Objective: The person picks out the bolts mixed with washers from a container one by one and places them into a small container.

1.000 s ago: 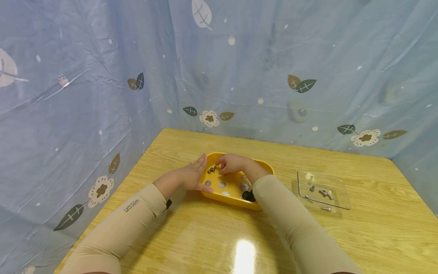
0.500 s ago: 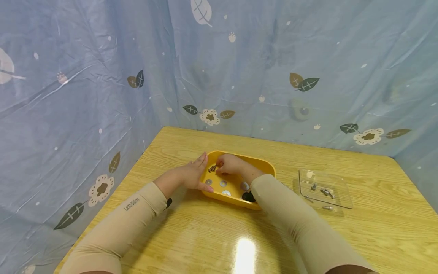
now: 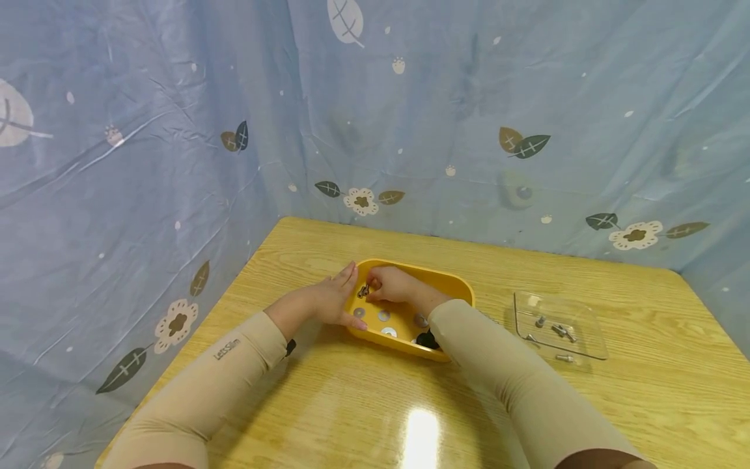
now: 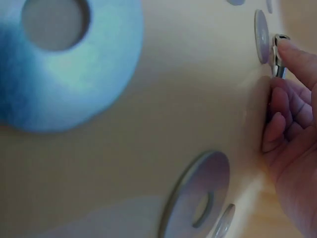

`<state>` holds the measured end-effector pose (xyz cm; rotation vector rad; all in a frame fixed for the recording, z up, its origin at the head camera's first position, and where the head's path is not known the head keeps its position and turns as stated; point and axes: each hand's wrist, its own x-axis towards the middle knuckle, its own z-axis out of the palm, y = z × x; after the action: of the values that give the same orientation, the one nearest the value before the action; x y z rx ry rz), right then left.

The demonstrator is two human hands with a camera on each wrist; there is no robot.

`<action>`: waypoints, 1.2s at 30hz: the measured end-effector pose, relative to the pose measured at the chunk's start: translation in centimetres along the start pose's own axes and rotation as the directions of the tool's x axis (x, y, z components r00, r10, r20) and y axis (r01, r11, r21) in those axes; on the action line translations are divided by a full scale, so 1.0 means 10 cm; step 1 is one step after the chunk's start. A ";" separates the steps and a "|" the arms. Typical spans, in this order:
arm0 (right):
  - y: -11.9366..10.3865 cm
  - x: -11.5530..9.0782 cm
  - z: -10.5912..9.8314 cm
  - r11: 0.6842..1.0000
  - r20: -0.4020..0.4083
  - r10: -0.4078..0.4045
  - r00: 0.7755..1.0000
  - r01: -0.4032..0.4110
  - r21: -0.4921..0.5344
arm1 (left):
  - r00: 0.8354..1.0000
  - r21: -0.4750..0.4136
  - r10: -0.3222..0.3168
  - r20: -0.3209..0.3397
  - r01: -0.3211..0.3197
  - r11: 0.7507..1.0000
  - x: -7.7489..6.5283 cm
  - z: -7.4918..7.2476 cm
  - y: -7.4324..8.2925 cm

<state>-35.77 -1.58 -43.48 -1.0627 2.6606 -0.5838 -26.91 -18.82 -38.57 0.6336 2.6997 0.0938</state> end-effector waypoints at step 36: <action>0.00 -0.09 -0.31 0.978 0.238 -0.072 0.969 0.022 0.207 | 1.000 0.016 0.016 -0.002 -0.016 1.000 -0.01 0.04 -0.02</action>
<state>-36.17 -0.14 -40.68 -1.0658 2.3150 -0.6698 -26.80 -19.04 -38.91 0.6607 2.7000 0.0779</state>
